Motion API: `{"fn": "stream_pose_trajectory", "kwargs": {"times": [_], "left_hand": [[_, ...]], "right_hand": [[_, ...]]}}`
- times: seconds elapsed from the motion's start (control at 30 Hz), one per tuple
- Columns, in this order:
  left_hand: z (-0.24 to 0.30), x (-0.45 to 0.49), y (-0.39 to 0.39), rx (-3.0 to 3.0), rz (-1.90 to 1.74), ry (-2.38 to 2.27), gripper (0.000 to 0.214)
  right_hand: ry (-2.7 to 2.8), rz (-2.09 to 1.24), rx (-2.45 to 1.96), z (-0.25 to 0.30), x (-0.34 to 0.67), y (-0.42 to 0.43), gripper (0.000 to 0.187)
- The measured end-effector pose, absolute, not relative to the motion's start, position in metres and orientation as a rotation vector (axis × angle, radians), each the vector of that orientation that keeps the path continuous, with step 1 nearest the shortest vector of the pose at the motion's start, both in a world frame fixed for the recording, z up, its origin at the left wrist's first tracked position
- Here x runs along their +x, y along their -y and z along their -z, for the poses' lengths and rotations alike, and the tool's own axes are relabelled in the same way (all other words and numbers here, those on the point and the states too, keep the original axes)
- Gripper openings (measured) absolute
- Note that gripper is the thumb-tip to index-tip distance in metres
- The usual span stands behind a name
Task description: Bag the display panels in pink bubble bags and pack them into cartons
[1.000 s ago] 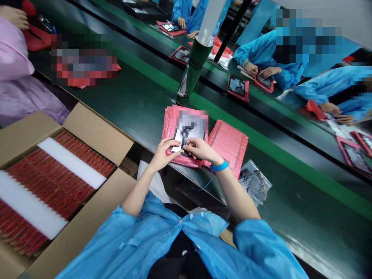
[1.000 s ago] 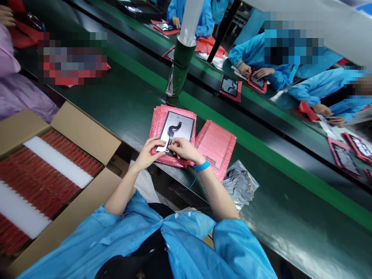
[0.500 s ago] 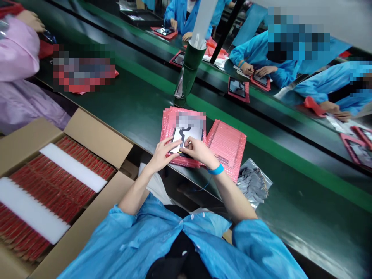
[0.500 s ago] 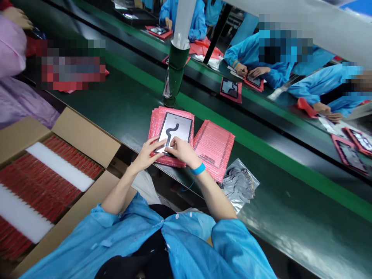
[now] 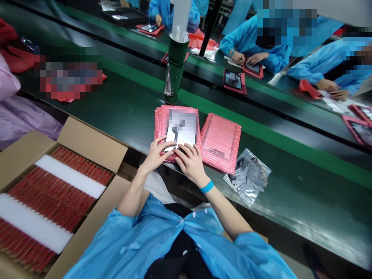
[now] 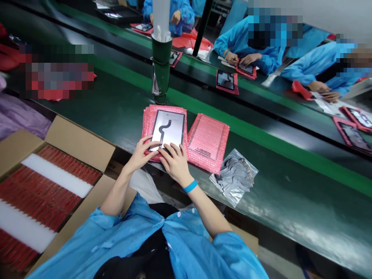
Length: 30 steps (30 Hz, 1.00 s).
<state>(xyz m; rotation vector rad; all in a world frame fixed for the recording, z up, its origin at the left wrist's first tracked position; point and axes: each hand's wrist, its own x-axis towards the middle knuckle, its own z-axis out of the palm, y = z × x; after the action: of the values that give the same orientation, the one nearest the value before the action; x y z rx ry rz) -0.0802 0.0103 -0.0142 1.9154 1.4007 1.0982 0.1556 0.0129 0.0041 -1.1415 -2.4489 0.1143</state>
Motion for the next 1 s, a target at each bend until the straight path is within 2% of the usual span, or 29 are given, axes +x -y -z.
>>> {"fn": "stream_pose_trajectory", "kwargs": {"times": [0.3, 0.53, 0.67, 0.8, 0.9, 1.0], "left_hand": [[0.023, -0.077, -0.01, 1.885, -1.145, -1.404, 0.037], [0.024, -0.079, -0.012, 1.874, -1.143, -1.384, 0.038], [0.024, -0.076, -0.011, 1.858, -1.19, -1.395, 0.038], [0.024, -0.073, -0.011, 1.859, -1.189, -1.413, 0.04], [0.019, -0.075, -0.012, 1.872, -1.144, -1.419, 0.043], [0.007, -0.076, -0.011, 1.9, -1.084, -1.408, 0.043]], "right_hand": [[2.37, -0.075, -1.208, 0.008, 0.152, -0.005, 0.042], [2.341, -0.141, -1.216, -0.004, 0.147, 0.002, 0.041], [2.192, -0.188, -1.32, -0.007, 0.182, 0.007, 0.054], [2.044, -0.093, -1.523, 0.004, 0.248, 0.011, 0.066], [2.051, -0.05, -1.55, 0.006, 0.284, 0.01, 0.055], [2.065, -0.104, -1.484, -0.004, 0.303, 0.002, 0.032]]}}
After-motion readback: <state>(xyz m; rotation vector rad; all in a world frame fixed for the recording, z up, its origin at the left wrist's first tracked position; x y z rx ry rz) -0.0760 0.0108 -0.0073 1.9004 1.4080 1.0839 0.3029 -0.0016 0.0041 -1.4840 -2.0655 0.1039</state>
